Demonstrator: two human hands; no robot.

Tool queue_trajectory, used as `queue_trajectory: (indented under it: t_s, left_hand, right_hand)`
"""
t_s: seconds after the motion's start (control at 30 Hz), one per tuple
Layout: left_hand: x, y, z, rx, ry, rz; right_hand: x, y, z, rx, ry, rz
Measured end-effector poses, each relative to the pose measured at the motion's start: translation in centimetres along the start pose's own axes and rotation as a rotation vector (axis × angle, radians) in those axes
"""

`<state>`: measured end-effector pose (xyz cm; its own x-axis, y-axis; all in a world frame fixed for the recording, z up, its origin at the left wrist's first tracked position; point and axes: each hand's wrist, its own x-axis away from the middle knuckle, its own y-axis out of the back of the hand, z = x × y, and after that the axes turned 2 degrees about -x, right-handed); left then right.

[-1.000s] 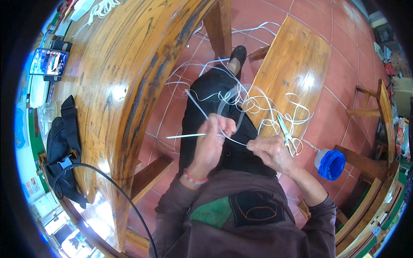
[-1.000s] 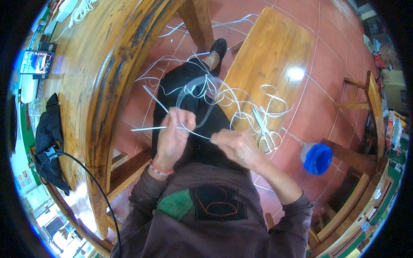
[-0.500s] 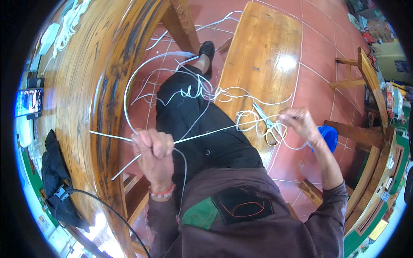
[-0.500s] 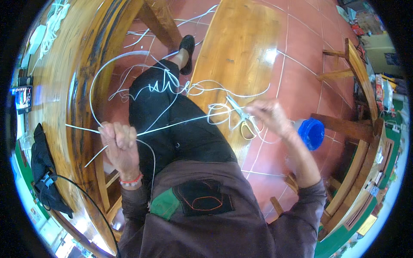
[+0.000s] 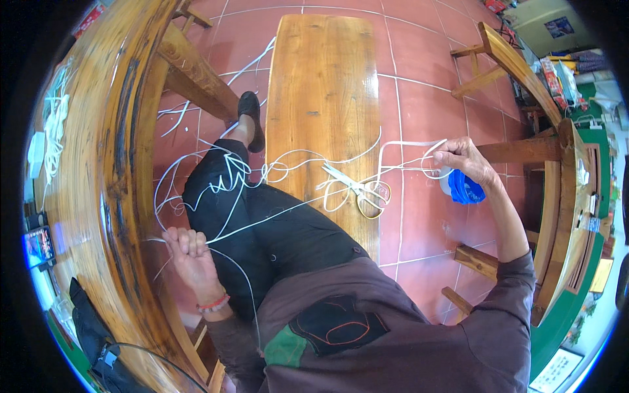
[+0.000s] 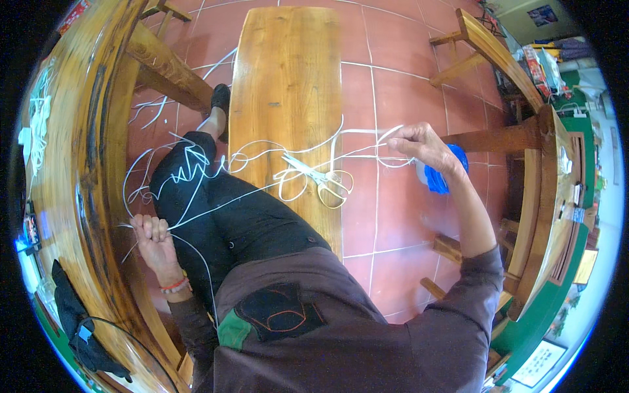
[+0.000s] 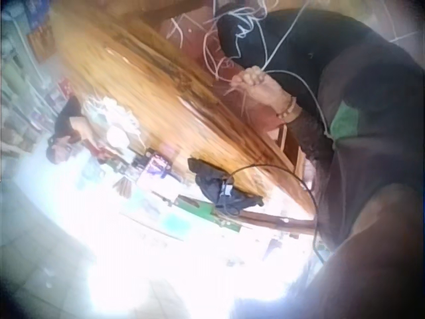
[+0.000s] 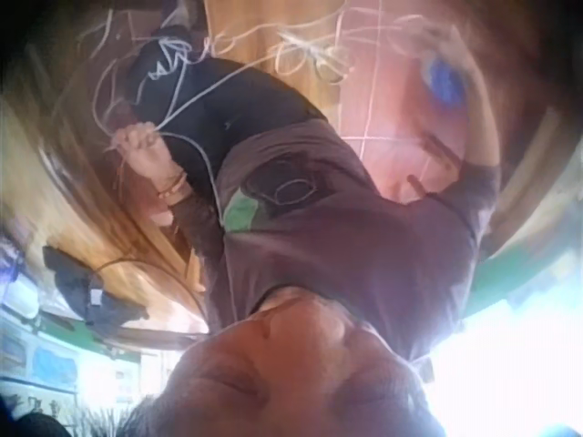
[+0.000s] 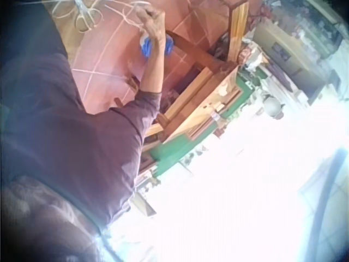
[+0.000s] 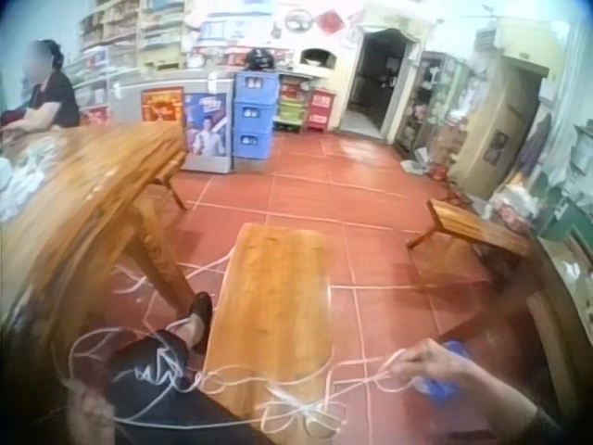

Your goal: The person repeatedly measures and cuts lengths of white cable using scissors. They pull the cable taut, cut it, and then gather the cut pieces on the table.

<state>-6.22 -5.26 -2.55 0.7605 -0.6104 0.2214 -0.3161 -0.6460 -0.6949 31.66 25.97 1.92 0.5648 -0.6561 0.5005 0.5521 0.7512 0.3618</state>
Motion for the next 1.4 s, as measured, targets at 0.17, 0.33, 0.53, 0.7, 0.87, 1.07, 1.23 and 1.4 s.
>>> queue_trajectory:
  t_s: [0.17, 0.33, 0.53, 0.7, 0.87, 1.07, 1.23, 1.4]
  left_hand:
    - [-0.9, 1.7, 0.0, 0.08, 0.098, 0.062]
    - [-0.8, 1.7, -0.2, 0.063, 0.099, 0.016]
    - [-0.3, 1.9, -0.5, 0.063, 0.069, 0.016]
    - [0.0, 3.1, -0.6, -0.013, 0.076, -0.008]
    - [0.1, 2.2, -0.6, -0.043, 0.094, -0.052]
    - [2.3, -1.4, -0.4, -0.189, 0.084, 0.035]
    - [5.2, -5.6, -1.4, -0.452, -0.091, 0.041]
    - [7.8, -8.5, -3.7, -0.491, -0.205, 0.071]
  right_hand:
    - [0.5, 0.9, -0.4, -0.12, 0.009, 0.009]
    - [-0.2, 0.9, -0.3, -0.262, 0.106, -0.006]
    - [1.0, 6.9, -4.7, 0.06, -0.03, -0.278]
    - [8.2, 15.9, -10.5, 0.072, -0.222, -0.543]
    - [16.1, 22.0, -17.3, 0.336, -0.428, -0.97]
    - [15.2, 14.5, -15.9, 1.227, -1.013, -0.631]
    - [4.8, 6.2, -15.3, 1.129, -0.048, -0.369]
    - [-7.2, -12.9, -1.1, 0.582, 0.57, -0.161]
